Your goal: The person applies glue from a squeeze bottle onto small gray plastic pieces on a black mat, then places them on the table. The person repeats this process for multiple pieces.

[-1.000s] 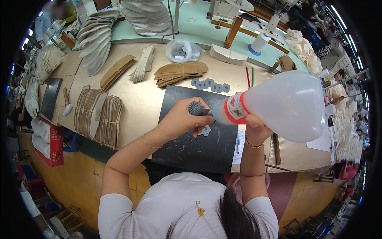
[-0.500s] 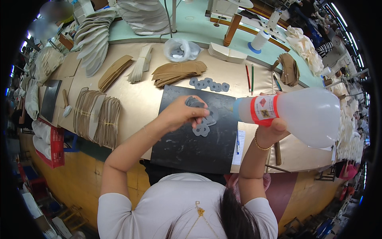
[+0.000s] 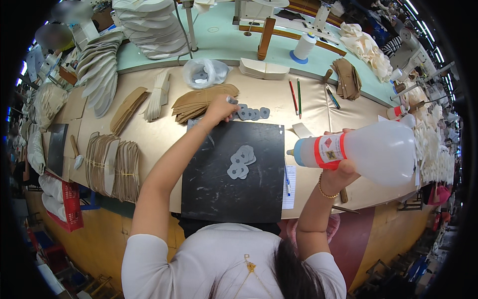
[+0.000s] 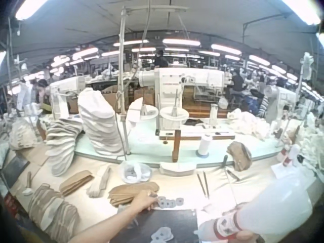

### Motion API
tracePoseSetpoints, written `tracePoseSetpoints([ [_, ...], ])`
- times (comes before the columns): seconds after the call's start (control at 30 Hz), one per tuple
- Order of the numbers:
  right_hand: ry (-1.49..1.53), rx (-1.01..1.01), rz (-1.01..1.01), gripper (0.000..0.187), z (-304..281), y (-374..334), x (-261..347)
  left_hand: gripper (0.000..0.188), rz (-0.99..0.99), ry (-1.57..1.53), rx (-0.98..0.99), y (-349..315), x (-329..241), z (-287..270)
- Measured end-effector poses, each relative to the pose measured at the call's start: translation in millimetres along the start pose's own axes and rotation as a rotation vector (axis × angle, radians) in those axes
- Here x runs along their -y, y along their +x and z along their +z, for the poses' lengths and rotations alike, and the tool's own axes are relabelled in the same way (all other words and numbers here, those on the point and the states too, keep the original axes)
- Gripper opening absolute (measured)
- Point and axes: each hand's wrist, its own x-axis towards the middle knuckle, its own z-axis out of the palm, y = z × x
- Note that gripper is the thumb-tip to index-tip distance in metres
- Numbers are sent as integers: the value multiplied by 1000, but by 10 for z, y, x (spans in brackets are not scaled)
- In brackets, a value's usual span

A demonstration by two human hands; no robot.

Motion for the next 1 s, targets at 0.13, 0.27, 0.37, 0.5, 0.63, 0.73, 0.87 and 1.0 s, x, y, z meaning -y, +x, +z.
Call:
tracePoseSetpoints([
  [0.13,-37,-48,-14,91,71,22,52,20,-87,-419,89,-300,-17,-246],
  [0.27,28,-35,3,89,181,-36,-24,27,-125,-780,171,-830,-64,-391],
  [0.37,60,5,-10,88,248,-95,-96,34,-98,-917,231,-1178,-138,-391],
  [0.5,113,49,0,87,414,-142,-34,31,-94,-842,271,-1538,-354,-311],
  [0.63,72,140,-29,86,406,-125,-39,25,-38,-660,231,-1767,-486,-210],
  [0.73,158,87,-36,85,544,-160,29,23,-9,-539,245,-1846,-532,-144],
  [0.87,199,178,-25,81,622,-229,90,22,17,-475,271,-1913,-589,-93],
  [1.0,361,294,32,69,700,-245,215,20,27,-480,281,-1948,-608,-79],
])
